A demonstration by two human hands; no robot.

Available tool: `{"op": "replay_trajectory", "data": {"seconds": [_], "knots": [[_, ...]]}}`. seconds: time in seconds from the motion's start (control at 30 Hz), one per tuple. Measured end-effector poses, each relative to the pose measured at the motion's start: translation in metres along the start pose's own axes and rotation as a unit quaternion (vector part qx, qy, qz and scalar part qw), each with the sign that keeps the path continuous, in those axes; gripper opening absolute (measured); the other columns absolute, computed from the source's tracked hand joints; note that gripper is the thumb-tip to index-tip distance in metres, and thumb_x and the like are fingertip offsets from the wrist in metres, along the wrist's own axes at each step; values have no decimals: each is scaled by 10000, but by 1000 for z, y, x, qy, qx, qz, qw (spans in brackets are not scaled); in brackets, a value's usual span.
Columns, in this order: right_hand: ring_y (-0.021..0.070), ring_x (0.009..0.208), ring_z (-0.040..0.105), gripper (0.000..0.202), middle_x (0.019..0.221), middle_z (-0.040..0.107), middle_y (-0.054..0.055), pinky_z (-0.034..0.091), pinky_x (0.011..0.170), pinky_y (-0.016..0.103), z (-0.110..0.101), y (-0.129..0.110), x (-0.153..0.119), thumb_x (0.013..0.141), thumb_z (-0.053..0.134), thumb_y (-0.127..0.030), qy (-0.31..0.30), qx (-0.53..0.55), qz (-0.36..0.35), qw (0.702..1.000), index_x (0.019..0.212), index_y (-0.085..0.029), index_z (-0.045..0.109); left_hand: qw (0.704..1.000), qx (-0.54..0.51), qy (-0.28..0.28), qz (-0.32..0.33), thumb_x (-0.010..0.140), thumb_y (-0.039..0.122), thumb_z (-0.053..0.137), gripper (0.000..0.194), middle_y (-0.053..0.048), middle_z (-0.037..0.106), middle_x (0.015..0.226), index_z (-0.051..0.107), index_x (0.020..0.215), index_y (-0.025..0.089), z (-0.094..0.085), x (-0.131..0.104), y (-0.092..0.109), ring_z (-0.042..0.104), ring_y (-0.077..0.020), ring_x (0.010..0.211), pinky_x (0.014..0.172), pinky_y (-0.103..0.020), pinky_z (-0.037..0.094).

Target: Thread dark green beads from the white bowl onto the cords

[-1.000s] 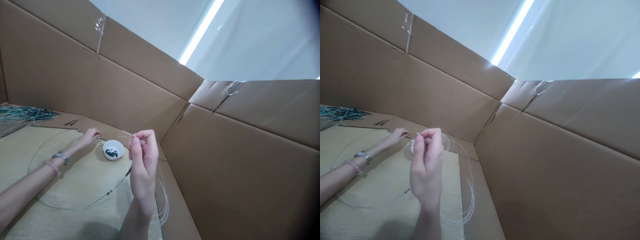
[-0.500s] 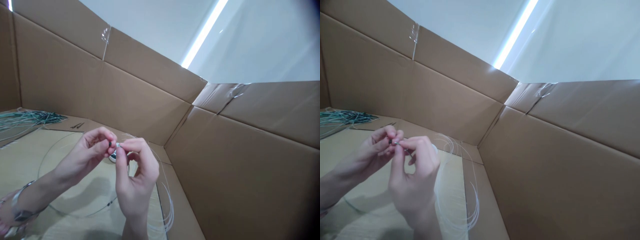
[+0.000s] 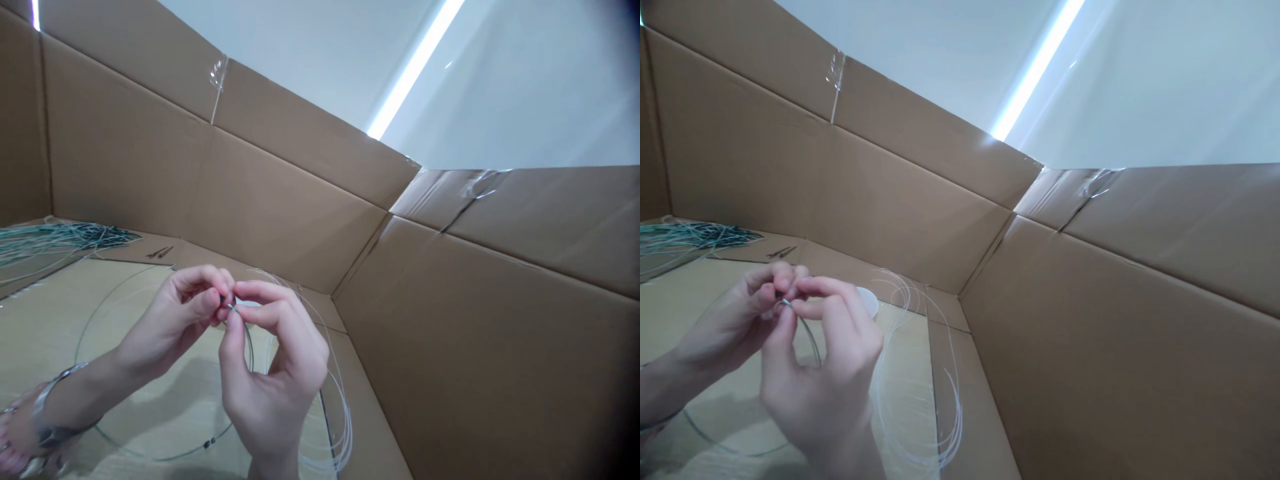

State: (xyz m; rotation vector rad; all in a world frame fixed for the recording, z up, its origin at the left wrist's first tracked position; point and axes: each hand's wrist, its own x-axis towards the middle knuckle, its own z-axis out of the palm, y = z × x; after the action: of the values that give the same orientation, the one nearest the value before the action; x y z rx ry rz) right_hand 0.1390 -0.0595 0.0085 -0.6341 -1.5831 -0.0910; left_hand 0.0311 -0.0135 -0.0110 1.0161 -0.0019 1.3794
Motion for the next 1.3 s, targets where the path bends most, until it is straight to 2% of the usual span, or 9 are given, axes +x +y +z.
{"op": "replay_trajectory", "data": {"seconds": [0.17, 0.33, 0.43, 0.73, 0.9, 1.07, 1.3], "knots": [[120, 812, 682, 118, 864, 682, 45, 581, 703, 230, 0, -1, 1, 745, 600, -28, 6, 4, -10, 1000, 740, -145, 581, 1000, 14, 0, -3, 673, 295, 817, 157, 72, 627, 635, 703, 663, 188, 1, 1, 0, 585, -8, 516, 501, -54, 513], [126, 786, 675, 119, 862, 682, 37, 592, 680, 263, 2, -1, 1, 749, 596, -43, 36, -2, -24, 999, 768, -160, 585, 999, 15, 23, -21, 682, 283, 811, 90, 52, 679, 724, 744, 713, 232, 1, -1, 0, 627, -26, 582, 591, -74, 545], [123, 750, 668, 138, 835, 679, 25, 591, 645, 266, 2, 0, 1, 749, 586, -37, 46, 1, -24, 999, 778, -172, 584, 1000, 8, 12, -28, 714, 284, 788, 72, 46, 666, 713, 747, 713, 225, 2, -4, -1, 607, -20, 584, 603, -66, 537], [111, 718, 655, 143, 787, 658, 14, 579, 612, 239, 2, 1, 3, 772, 578, -48, 31, -12, -35, 999, 779, -191, 571, 999, -34, 11, -39, 698, 275, 803, 115, 50, 627, 655, 708, 687, 210, 3, -6, 1, 582, -18, 564, 594, -68, 532], [106, 725, 661, 150, 819, 669, 17, 580, 623, 230, 2, 0, 2, 749, 586, -40, 35, -24, -45, 998, 775, -187, 573, 997, -42, 34, -57, 691, 297, 807, 139, 51, 600, 705, 702, 675, 206, 4, -9, 2, 580, -19, 601, 577, -68, 534], [125, 771, 681, 197, 870, 678, 19, 594, 654, 249, 3, -8, 0, 738, 608, -14, 23, -37, -12, 999, 800, -198, 573, 991, -60, 60, -103, 652, 319, 830, 147, 33, 564, 756, 728, 663, 213, 6, -11, 4, 578, -19, 611, 604, -81, 550], [121, 759, 677, 186, 855, 672, 17, 596, 645, 253, 6, -8, -2, 750, 608, -22, 30, -41, -15, 999, 796, -199, 573, 990, -44, 76, -110, 611, 339, 851, 177, 20, 540, 758, 738, 648, 208, 7, -11, 4, 559, -20, 589, 583, -82, 547]]}}
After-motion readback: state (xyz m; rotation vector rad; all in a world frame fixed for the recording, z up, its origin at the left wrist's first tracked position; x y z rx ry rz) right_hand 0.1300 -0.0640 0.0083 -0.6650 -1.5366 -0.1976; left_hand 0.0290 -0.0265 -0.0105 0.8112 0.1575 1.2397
